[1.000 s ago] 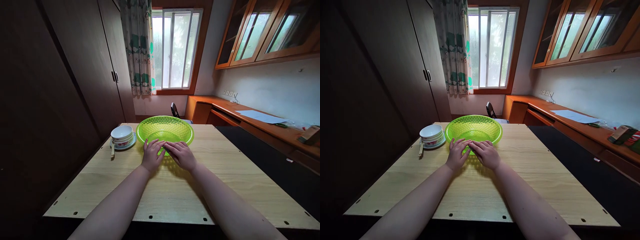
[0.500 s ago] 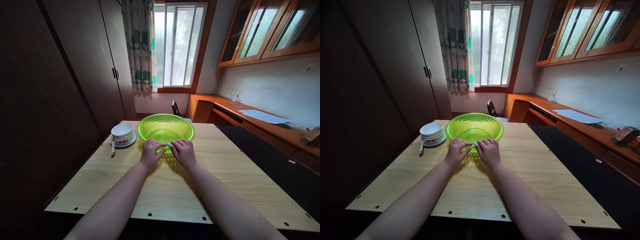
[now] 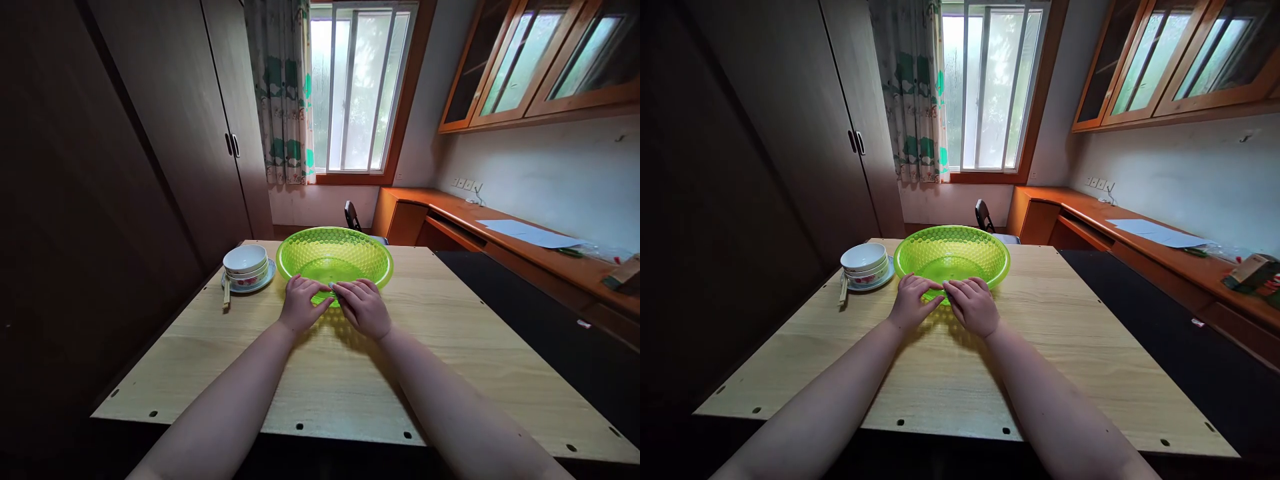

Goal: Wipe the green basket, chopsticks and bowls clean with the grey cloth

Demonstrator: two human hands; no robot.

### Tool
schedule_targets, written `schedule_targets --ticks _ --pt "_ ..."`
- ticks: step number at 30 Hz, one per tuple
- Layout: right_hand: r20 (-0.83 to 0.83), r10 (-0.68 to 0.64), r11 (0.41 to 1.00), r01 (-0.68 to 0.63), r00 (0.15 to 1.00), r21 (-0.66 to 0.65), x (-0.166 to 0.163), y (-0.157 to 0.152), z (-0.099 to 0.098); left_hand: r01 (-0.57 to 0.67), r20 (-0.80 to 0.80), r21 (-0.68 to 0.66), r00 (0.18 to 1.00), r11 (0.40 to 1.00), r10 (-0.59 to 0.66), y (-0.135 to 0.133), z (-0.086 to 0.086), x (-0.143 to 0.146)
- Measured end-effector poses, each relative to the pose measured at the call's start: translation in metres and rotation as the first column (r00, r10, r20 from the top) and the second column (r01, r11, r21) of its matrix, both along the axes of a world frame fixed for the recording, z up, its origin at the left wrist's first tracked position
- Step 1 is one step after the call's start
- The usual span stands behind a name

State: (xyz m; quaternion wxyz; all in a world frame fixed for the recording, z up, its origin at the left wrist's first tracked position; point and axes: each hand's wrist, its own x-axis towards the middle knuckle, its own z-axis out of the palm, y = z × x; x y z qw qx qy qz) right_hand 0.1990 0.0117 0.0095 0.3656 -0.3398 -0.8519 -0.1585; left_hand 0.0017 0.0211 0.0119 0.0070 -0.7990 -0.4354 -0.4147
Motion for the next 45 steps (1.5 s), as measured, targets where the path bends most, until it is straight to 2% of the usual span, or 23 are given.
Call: schedule_targets --ticks 6,11,23,33,45 --pt "0.050 -0.029 0.999 0.028 0.998 0.021 -0.001 0.001 -0.003 -0.015 -0.002 0.029 1.000 0.999 0.015 0.003 -0.003 0.000" --pt "0.029 -0.067 0.997 0.067 0.997 0.028 -0.003 0.001 -0.005 -0.007 0.012 0.032 1.000 0.999 0.006 0.004 -0.005 -0.001" --pt "-0.152 -0.163 0.987 0.159 0.975 -0.035 0.002 0.000 -0.002 -0.004 0.021 0.006 1.000 1.000 0.004 0.003 -0.006 -0.001" --pt "0.054 -0.059 0.998 0.059 0.997 0.013 0.001 0.000 -0.001 -0.014 0.031 0.006 0.999 1.000 0.014 0.001 -0.004 0.001" --pt "-0.106 -0.165 0.986 0.162 0.981 -0.035 0.012 0.005 -0.004 0.007 0.030 -0.018 1.000 1.000 -0.006 0.001 -0.005 0.000"
